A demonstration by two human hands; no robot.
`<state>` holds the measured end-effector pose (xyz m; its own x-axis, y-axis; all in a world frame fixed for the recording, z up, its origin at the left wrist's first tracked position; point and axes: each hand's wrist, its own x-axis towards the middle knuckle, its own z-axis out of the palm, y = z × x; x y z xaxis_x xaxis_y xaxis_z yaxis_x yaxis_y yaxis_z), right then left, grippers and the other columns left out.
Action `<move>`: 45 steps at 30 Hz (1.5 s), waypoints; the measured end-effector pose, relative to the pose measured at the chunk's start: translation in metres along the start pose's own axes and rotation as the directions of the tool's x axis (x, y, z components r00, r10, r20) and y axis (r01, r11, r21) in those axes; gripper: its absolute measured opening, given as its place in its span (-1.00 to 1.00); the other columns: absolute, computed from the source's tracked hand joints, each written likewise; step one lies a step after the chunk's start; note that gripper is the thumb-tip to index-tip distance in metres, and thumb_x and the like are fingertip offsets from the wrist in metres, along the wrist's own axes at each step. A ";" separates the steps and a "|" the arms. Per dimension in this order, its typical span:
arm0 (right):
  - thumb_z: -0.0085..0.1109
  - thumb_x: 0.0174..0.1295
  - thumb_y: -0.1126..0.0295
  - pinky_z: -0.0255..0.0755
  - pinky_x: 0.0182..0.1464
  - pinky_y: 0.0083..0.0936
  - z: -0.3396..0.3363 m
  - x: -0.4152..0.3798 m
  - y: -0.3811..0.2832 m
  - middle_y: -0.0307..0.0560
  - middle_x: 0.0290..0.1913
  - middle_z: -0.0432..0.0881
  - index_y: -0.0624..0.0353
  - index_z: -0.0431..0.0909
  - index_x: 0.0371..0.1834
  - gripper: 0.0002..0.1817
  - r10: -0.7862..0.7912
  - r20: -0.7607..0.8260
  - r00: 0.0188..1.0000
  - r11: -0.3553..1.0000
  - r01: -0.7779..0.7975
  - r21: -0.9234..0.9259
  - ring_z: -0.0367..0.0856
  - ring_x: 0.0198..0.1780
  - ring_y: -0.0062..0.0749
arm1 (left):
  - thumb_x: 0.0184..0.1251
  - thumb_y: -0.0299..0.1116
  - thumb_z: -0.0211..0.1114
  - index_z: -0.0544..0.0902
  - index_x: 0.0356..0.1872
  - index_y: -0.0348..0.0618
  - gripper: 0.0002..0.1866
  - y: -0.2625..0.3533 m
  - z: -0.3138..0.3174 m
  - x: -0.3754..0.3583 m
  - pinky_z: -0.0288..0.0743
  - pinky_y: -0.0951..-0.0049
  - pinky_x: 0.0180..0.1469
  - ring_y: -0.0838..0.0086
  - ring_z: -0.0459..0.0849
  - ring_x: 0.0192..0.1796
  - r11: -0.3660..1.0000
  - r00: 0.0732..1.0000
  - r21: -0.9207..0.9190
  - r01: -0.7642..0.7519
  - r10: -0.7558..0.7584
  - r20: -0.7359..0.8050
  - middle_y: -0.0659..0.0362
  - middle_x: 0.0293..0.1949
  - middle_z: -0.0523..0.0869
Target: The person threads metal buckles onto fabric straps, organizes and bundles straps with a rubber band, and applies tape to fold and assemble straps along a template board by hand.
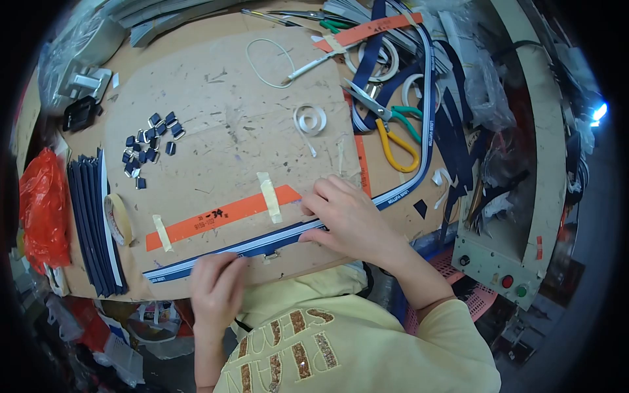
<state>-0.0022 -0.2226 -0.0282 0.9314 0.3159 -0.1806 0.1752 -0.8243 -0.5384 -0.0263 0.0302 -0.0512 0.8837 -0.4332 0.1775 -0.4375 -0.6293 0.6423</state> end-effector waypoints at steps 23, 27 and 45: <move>0.21 0.14 0.53 0.33 -0.30 -0.52 -0.004 -0.019 -0.030 -0.17 -0.41 0.50 0.20 0.43 -0.37 -0.88 0.200 0.132 0.971 0.855 -0.238 0.460 0.46 -0.35 -0.35 | -0.04 -0.63 0.40 0.68 -0.37 -0.25 -0.84 0.015 0.038 0.023 0.41 0.52 -0.41 0.43 0.54 -0.43 0.980 0.997 -0.190 0.051 -0.059 -0.039 0.16 -0.32 0.64; 0.22 0.14 0.53 0.32 -0.34 -0.54 -0.010 -0.011 -0.024 -0.18 -0.37 0.54 0.20 0.44 -0.38 -0.88 0.221 0.264 0.939 0.850 -0.318 0.420 0.47 -0.38 -0.39 | -0.05 -0.64 0.38 0.68 -0.38 -0.27 -0.84 0.010 0.032 0.011 0.43 0.51 -0.40 0.42 0.55 -0.40 0.977 0.991 -0.186 0.099 -0.114 -0.072 0.14 -0.29 0.66; 0.26 0.10 0.44 0.33 -0.46 -0.50 0.010 -0.017 0.000 -0.23 -0.53 0.62 0.14 0.54 -0.41 -0.92 0.289 0.058 0.955 0.894 -0.291 0.339 0.49 -0.57 -0.37 | -0.10 -0.61 0.41 0.76 -0.24 -0.16 -0.70 0.008 0.040 0.013 0.32 0.57 -0.44 0.49 0.41 -0.42 0.994 0.994 -0.017 -0.106 0.106 -0.004 0.19 -0.28 0.58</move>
<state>-0.0208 -0.2232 -0.0336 0.9220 0.0909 -0.3763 -0.2230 -0.6698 -0.7082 -0.0253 -0.0064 -0.0739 0.8331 -0.4946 0.2476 -0.5257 -0.5688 0.6325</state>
